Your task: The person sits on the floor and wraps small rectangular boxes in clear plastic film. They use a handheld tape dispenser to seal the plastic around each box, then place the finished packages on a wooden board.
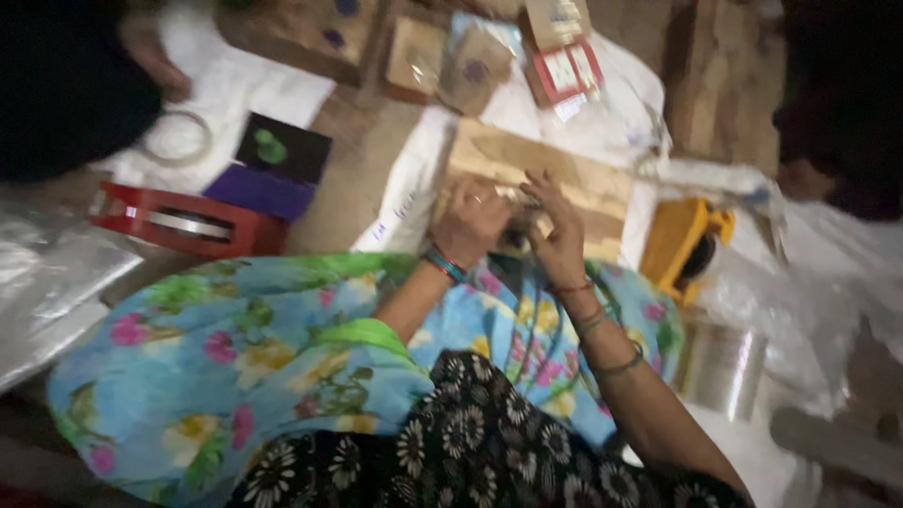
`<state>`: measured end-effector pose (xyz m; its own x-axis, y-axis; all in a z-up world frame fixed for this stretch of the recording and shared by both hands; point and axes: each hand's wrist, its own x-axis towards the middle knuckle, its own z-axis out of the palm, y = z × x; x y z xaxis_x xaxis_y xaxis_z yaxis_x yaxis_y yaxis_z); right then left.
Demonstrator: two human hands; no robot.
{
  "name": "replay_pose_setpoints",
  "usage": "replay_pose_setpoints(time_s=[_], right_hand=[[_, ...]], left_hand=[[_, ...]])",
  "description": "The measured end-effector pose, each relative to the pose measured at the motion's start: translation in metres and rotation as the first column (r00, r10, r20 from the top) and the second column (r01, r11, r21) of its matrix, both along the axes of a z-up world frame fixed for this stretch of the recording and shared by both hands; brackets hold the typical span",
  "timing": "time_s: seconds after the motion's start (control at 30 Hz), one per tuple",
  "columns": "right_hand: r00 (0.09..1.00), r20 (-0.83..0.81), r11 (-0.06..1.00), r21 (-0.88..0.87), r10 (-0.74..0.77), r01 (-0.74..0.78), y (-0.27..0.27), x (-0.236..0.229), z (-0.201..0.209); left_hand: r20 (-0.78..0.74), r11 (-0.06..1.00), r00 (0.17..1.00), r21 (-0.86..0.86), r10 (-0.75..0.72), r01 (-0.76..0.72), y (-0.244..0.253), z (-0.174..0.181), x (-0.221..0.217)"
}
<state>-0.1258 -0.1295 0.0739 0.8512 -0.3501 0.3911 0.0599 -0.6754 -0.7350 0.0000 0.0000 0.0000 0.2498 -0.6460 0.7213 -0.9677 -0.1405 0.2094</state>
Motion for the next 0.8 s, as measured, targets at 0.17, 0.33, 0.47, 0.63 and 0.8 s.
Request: replay_pose_setpoints(time_s=[0.17,0.33,0.47,0.63,0.8], right_hand=[[0.996,-0.088,0.982,-0.19,-0.024,0.007,-0.003,0.023,-0.023],[0.999,-0.035,0.994,-0.108,0.001,-0.005,-0.002,0.016,-0.027],[0.998,-0.057,0.952,-0.301,0.039,-0.055,-0.019,0.02,-0.045],[0.979,-0.166,0.993,-0.035,-0.117,0.113,-0.027,0.017,-0.061],[0.999,-0.05,1.0,-0.001,-0.001,0.001,-0.01,0.017,-0.04]], left_hand=[[0.06,0.993,0.997,-0.111,-0.041,0.048,-0.001,0.022,0.003],[0.099,0.99,0.995,-0.135,-0.032,0.045,0.004,0.04,-0.002],[0.079,0.989,0.996,-0.144,-0.033,0.044,0.005,0.05,-0.014],[-0.08,0.993,0.994,-0.101,-0.073,0.065,0.001,0.049,0.01],[-0.226,0.992,0.971,0.081,-0.074,0.094,0.016,0.013,0.027]])
